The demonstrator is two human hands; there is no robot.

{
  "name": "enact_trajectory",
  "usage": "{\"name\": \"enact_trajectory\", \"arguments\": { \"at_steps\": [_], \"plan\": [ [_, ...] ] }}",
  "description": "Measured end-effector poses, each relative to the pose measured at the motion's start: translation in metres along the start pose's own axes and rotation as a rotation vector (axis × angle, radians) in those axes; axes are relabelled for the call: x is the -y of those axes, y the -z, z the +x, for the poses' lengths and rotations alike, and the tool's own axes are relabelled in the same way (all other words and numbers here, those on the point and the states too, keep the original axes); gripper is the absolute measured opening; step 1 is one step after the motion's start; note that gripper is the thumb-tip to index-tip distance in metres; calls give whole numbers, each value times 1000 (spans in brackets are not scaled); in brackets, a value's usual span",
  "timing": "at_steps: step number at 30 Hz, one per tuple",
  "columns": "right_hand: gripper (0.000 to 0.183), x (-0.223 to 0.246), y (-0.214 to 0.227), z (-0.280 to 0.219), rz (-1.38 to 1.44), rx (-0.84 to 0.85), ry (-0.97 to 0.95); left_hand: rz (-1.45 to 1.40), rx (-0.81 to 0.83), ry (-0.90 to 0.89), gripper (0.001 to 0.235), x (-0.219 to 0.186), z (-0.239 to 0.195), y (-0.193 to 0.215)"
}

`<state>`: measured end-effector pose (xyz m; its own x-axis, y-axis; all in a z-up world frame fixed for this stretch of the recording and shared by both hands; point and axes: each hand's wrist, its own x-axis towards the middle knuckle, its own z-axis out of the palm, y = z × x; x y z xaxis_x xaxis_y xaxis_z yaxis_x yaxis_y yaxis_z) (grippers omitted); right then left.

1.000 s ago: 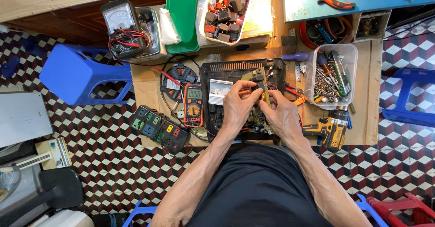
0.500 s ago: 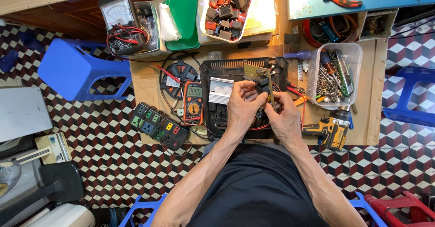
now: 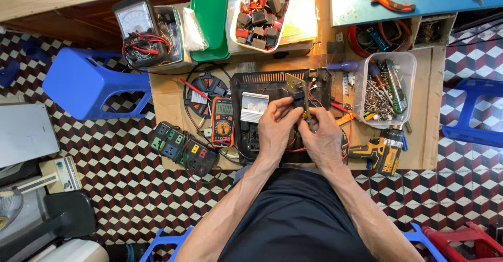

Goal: The person tests a small black component with a multimeter, then uses a magnifying glass to inspect it. They cut a wire with pliers and use a heat gun to apply heat to a circuit board. The person handles various electronic components and tools throughout the process.

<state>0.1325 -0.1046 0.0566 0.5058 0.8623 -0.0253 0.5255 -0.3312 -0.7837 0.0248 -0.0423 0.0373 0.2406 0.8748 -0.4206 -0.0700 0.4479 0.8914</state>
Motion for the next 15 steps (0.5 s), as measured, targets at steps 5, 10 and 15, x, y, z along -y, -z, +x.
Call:
{"name": "enact_trajectory", "arguments": {
  "at_steps": [5,10,15],
  "plan": [
    [21,4,-13,2,-142,-31,212,-99,-96,109,52,16,-2,-3],
    [17,-1,-27,0,-233,-43,276,-157,-96,102,64,30,1,-9],
    [20,-5,-42,0,-268,-28,325,-251,-138,204,67,33,12,-4]
  ]
}}
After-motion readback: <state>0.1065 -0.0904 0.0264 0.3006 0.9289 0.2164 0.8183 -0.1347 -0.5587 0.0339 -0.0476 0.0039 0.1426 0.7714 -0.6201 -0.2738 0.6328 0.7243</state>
